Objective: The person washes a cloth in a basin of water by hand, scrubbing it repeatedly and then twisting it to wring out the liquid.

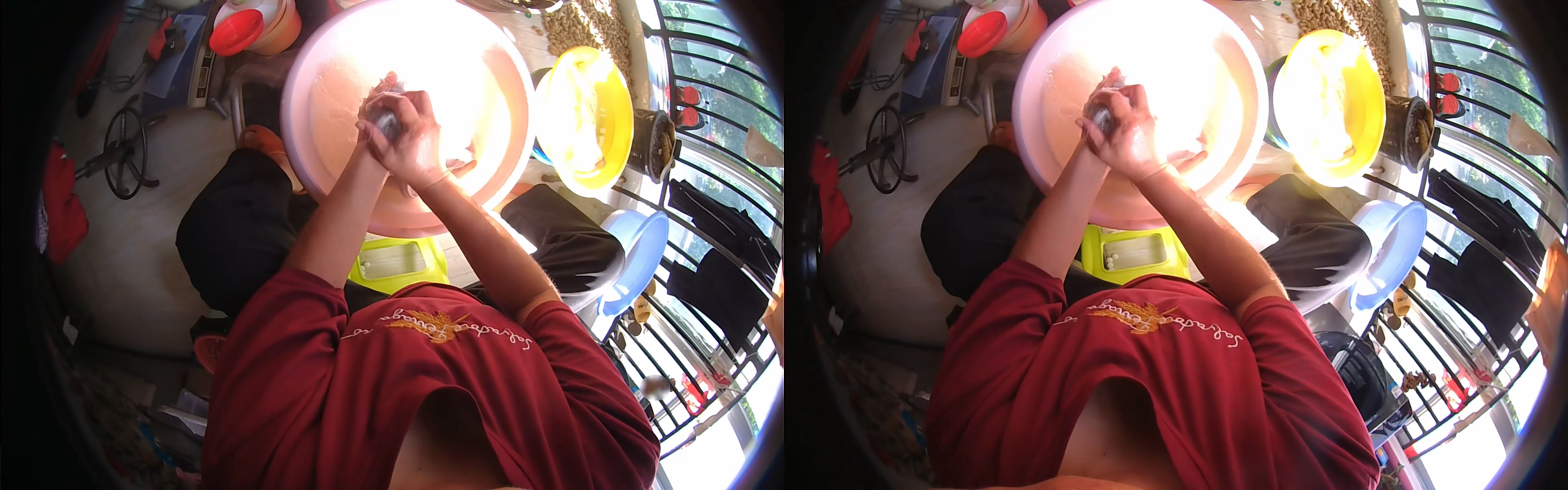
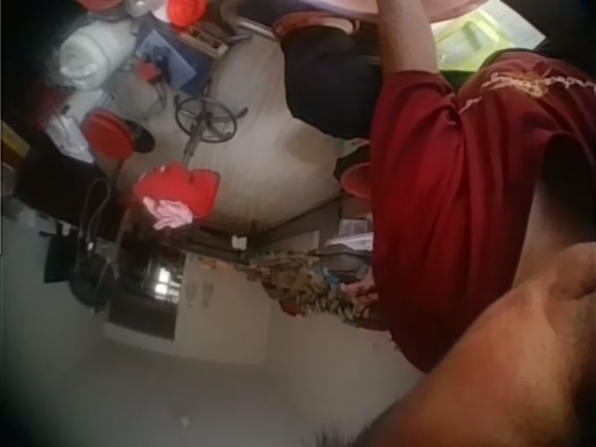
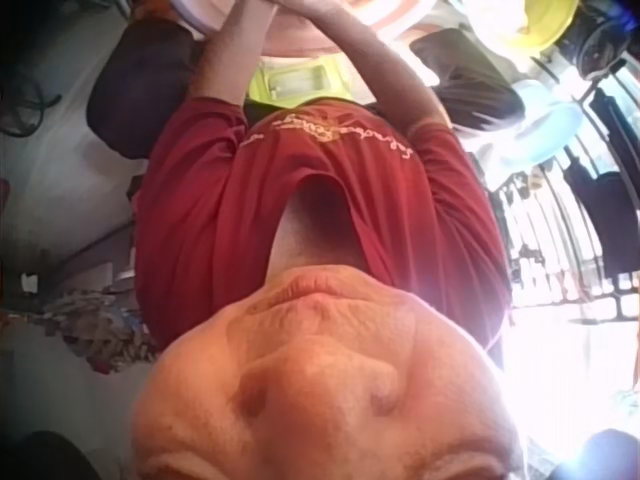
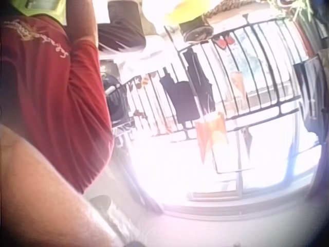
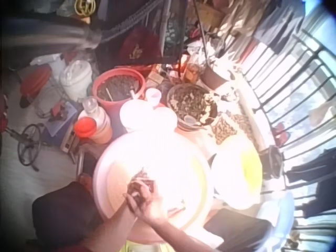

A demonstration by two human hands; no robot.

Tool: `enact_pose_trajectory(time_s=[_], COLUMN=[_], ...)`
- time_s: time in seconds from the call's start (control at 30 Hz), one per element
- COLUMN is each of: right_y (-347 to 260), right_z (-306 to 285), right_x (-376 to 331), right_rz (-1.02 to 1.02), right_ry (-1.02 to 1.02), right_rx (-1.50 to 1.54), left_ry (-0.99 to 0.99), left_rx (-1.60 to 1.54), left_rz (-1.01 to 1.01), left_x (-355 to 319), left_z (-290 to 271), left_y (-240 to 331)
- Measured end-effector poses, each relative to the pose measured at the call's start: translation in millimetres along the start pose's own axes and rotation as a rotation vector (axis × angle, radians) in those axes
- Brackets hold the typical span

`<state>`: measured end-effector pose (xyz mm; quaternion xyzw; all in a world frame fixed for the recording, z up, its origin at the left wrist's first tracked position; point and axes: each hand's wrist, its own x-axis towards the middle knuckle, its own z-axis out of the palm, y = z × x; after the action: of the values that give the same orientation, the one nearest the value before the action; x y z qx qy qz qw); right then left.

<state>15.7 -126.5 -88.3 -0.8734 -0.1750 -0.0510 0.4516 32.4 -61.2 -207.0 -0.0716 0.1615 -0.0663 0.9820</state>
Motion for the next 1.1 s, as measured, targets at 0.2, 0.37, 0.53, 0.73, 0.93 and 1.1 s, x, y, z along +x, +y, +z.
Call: enact_pose_trajectory(time_s=[0.2,0.37,0.53,0.73,0.93,1.1], right_y=[39,73,89,60,-24,-40], right_z=[-11,-18,-8,-18,-34,-14], right_x=[29,14,-10,12,-10,-16], right_rz=[0.614,0.340,0.148,0.292,-0.058,-0.051], right_ry=[-0.208,-0.104,-0.310,-0.357,-0.281,-0.117], right_rx=[-0.062,-0.252,-0.578,-0.182,0.110,-0.058], left_ry=[0.507,0.435,0.438,0.493,0.295,-0.016], left_rx=[0.603,0.813,0.966,0.619,0.543,0.947], left_rz=[0.155,0.401,0.399,0.184,-0.097,0.388], left_x=[-7,1,2,1,-17,-26], left_z=[38,57,43,39,72,46], left_y=[-12,17,21,28,22,3])
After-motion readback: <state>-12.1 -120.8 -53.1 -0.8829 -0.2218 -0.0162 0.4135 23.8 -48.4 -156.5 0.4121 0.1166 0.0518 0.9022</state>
